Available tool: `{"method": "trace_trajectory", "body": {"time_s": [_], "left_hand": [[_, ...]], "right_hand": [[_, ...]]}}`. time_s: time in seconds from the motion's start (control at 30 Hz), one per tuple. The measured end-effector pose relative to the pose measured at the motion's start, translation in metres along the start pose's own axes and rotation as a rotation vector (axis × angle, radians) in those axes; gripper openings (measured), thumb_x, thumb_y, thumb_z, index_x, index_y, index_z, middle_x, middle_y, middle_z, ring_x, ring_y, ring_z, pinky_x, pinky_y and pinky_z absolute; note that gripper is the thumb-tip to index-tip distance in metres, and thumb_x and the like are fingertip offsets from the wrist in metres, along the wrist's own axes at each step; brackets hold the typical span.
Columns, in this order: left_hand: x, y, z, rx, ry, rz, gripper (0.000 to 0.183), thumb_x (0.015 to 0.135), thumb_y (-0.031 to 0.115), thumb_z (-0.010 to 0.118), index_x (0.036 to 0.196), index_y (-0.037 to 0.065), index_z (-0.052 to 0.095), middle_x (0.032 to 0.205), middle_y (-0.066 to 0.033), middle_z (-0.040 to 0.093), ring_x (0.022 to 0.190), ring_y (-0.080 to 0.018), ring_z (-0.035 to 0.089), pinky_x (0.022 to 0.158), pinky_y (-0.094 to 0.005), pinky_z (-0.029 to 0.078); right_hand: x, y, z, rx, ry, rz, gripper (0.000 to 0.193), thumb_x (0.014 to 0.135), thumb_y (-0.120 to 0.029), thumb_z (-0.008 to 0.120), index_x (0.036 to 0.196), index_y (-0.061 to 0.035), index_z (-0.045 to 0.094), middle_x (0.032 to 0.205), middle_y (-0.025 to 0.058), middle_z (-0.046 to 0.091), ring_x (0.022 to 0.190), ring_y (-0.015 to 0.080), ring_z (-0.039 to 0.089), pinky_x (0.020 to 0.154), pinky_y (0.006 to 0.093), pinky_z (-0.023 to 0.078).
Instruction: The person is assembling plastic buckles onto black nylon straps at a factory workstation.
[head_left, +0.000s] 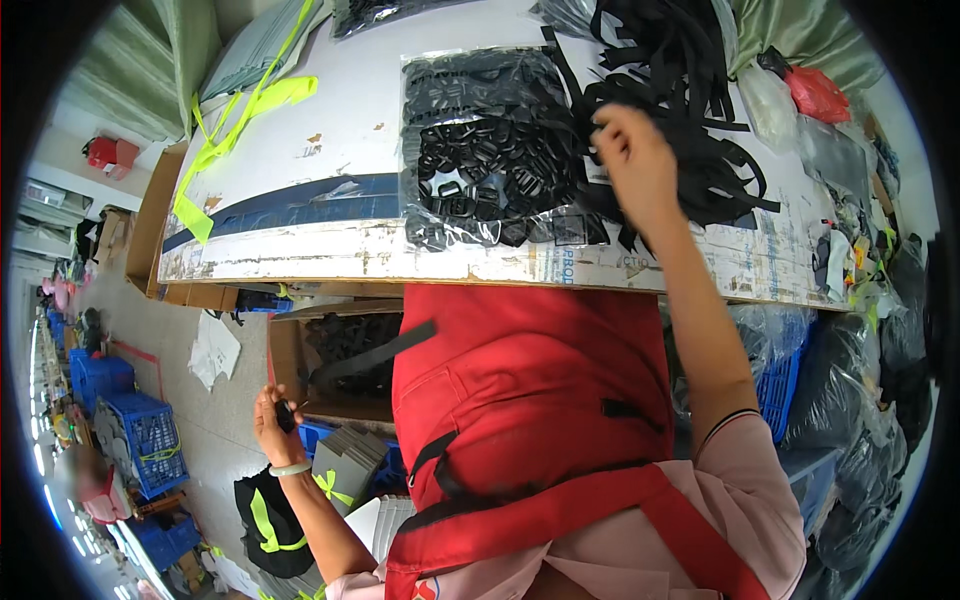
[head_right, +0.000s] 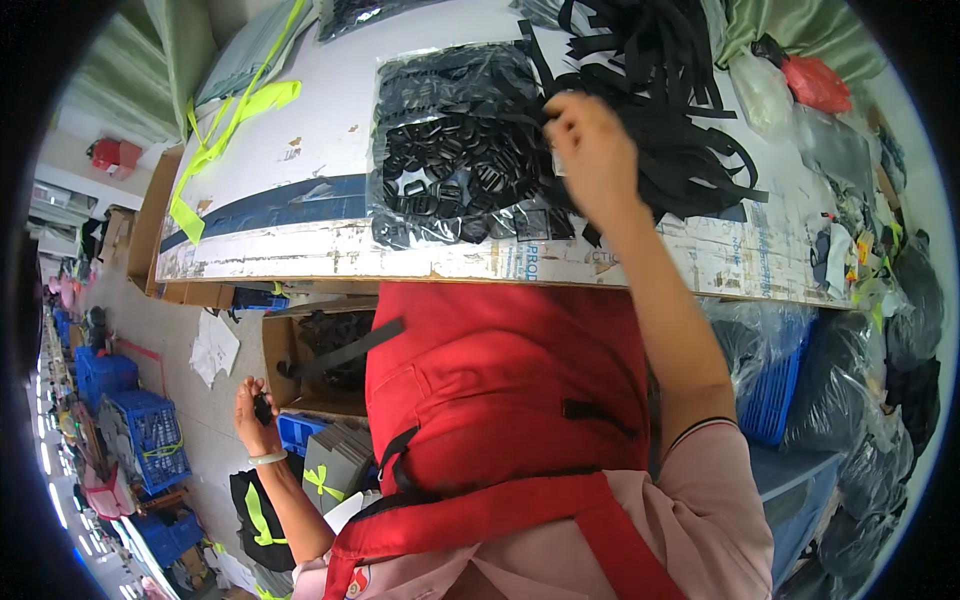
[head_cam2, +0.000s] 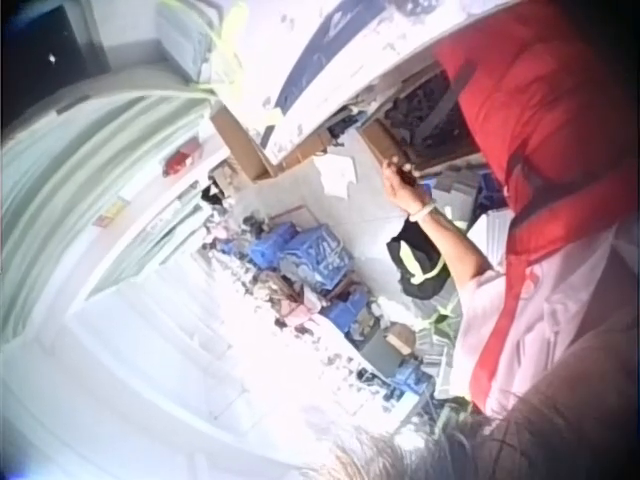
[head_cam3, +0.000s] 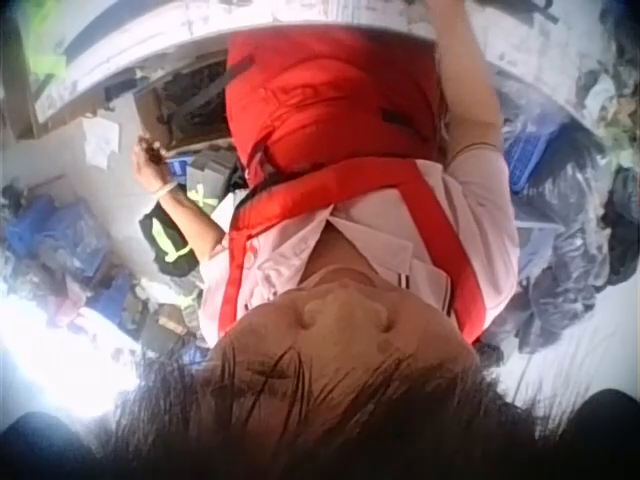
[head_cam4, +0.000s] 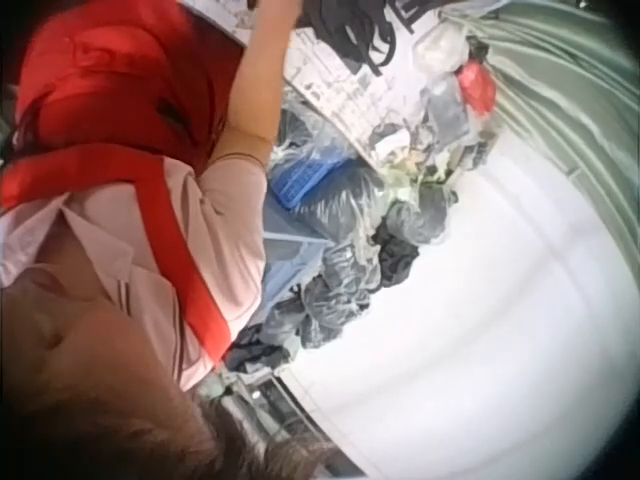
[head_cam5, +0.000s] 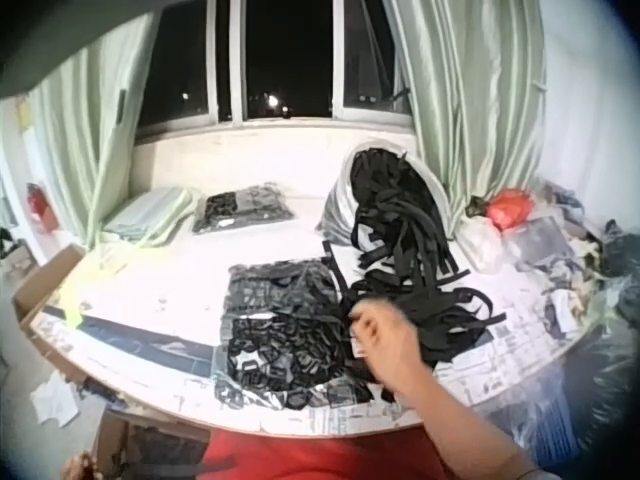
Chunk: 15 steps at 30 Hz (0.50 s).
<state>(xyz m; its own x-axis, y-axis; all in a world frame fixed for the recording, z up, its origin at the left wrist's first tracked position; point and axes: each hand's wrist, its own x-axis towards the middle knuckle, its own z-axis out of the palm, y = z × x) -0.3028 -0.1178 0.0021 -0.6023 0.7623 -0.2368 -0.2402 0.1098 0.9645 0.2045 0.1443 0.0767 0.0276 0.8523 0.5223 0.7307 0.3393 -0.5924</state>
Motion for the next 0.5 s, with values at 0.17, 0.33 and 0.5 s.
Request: {"method": "trace_trajectory", "body": {"time_s": [0.17, 0.33, 0.5], "left_hand": [[-0.013, -0.033, 0.054, -0.21, -0.26, -0.341, 0.029, 0.093, 0.013, 0.057, 0.121, 0.006, 0.054, 0.109, -0.0116, 0.063, 0.084, -0.0186, 0.062, 0.052, -0.0218, 0.047], [-0.041, -0.045, 0.127, -0.132, -0.476, -0.381, 0.029, 0.095, 0.01, 0.052, 0.124, 0.011, 0.048, 0.087, -0.0103, 0.065, 0.058, -0.0134, 0.059, 0.035, -0.0182, 0.033], [-0.052, -0.041, 0.182, -0.114, -0.628, -0.375, 0.014, 0.095, 0.009, 0.053, 0.107, 0.005, 0.053, 0.074, -0.0089, 0.064, 0.047, -0.0105, 0.052, 0.034, -0.0186, 0.031]], "right_hand": [[0.042, 0.081, -0.004, -0.447, 0.017, -0.101, 0.025, 0.074, -0.016, 0.073, 0.097, -0.0089, 0.065, 0.098, 0.008, 0.058, 0.098, 0.0288, 0.053, 0.085, 0.0381, 0.044], [0.021, 0.026, -0.028, -0.036, 0.004, -0.177, 0.011, 0.076, -0.005, 0.067, 0.084, -0.0038, 0.06, 0.107, 0.0075, 0.062, 0.102, 0.024, 0.056, 0.091, 0.0335, 0.041], [-0.028, -0.036, -0.071, 0.741, -0.147, 0.066, 0.018, 0.086, 0.0, 0.055, 0.103, -0.002, 0.051, 0.101, 0.015, 0.065, 0.1, 0.021, 0.06, 0.09, 0.033, 0.045]]}}
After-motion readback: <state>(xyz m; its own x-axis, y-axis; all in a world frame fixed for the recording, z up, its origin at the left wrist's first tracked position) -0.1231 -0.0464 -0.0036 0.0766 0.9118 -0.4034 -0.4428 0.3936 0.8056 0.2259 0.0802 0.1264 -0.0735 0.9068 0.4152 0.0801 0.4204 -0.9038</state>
